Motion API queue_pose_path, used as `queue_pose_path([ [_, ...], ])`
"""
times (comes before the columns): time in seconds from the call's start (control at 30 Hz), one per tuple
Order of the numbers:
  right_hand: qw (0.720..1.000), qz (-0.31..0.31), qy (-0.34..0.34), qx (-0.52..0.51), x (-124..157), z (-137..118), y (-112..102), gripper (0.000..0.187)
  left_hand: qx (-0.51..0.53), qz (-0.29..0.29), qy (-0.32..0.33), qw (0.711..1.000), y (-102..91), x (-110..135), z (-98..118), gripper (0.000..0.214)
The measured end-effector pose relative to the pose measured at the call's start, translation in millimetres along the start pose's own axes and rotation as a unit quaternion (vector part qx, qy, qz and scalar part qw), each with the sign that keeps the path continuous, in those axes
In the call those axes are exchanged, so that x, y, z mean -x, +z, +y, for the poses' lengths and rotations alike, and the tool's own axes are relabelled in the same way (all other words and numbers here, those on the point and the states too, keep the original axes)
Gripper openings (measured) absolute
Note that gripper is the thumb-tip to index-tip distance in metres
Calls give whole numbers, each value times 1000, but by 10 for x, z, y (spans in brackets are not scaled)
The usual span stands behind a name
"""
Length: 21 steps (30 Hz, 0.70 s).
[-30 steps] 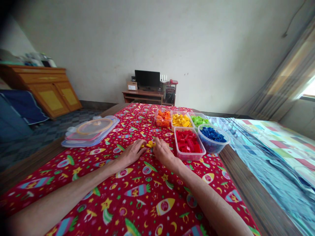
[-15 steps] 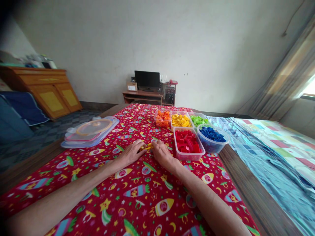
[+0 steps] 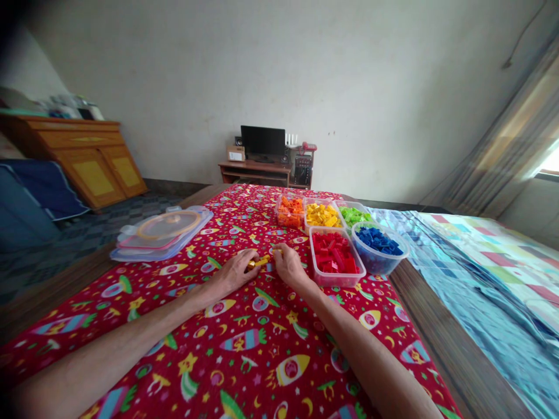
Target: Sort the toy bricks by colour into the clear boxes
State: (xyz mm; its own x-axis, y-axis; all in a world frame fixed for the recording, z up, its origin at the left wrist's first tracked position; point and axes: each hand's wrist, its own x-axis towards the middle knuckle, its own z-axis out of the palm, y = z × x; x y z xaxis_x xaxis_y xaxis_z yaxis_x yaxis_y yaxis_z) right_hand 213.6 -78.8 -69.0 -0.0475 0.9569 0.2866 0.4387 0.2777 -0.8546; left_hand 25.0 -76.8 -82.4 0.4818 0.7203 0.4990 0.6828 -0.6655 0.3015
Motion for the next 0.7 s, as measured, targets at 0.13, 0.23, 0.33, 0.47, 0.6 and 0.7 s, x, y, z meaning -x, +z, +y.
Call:
queue_pose_path([
  [0.13,975,-19,-159,155,32,18,45,18,10,10,-36,999,20,-10,-25,7],
  [0.23,933,-82,-225,271,107,4,108,19,25,21,-47,998,26,-13,-50,5],
  [0.33,885,-112,-239,383,151,-40,155,26,37,20,-47,998,11,-14,-49,5],
  [0.47,862,-121,-203,449,134,-157,166,28,45,14,-37,998,-33,-27,-9,7],
  [0.6,857,-145,-187,458,90,-208,177,26,55,11,-28,998,-56,-39,11,6],
  [0.7,899,-116,-187,379,66,-127,191,25,62,18,-40,997,-48,-37,7,6],
])
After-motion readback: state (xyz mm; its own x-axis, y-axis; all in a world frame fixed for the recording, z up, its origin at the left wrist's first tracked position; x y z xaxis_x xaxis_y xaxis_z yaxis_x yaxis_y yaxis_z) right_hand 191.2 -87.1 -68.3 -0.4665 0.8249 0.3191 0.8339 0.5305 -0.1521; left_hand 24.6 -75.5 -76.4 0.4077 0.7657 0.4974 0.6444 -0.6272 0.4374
